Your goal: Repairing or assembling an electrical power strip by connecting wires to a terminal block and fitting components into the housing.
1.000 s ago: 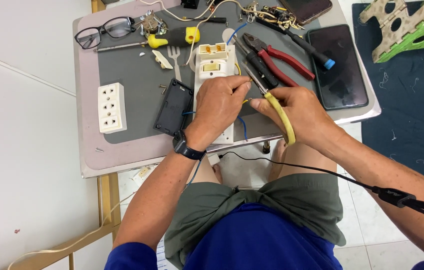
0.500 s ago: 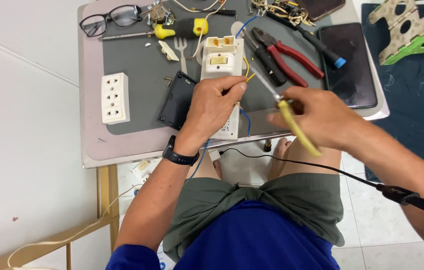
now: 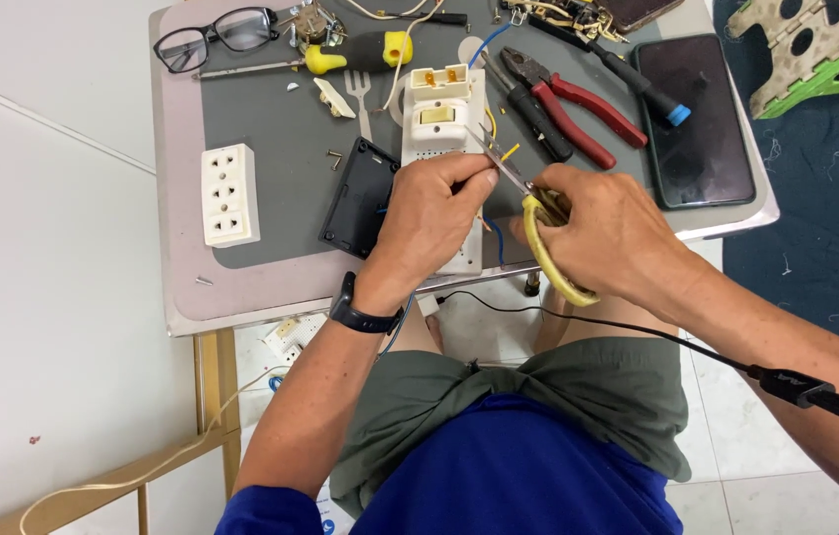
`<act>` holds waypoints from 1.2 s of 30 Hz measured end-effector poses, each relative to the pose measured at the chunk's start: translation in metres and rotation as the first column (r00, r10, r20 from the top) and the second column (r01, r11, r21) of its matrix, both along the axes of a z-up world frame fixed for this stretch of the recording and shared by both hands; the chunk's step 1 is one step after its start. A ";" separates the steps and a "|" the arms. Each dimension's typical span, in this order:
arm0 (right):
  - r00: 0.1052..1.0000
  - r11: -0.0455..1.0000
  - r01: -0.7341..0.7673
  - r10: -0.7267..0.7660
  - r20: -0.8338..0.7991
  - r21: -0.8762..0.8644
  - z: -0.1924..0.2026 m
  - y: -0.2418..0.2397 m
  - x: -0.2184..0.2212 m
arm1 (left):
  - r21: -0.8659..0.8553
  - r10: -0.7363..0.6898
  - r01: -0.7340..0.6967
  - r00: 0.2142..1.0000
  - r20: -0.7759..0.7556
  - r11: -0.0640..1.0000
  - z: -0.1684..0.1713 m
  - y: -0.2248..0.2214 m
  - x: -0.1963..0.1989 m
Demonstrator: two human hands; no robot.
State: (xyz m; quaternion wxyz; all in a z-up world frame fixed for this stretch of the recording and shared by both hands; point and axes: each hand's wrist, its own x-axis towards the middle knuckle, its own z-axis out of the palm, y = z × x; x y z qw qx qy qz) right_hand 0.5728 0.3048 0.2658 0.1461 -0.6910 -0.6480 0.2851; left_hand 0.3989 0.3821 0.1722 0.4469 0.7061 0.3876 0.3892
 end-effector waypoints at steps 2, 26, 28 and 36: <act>1.000 1.000 0.024 -0.024 -0.004 -0.013 -0.004 0.001 0.000 | 0.026 0.022 -0.023 1.000 0.009 0.999 0.003 -0.002 0.000; 1.000 0.988 0.025 -0.024 0.005 -0.150 0.020 0.007 -0.011 | -0.005 0.013 -0.013 0.999 0.033 1.000 0.009 0.000 0.001; 1.000 0.992 0.012 -0.009 0.023 -0.123 0.014 0.007 -0.008 | -0.010 0.020 -0.020 1.000 0.019 1.000 0.009 0.000 0.002; 0.997 0.995 0.035 -0.041 -0.061 -0.098 0.012 0.008 -0.008 | -0.005 -0.001 0.001 0.999 0.045 1.000 0.016 -0.004 0.004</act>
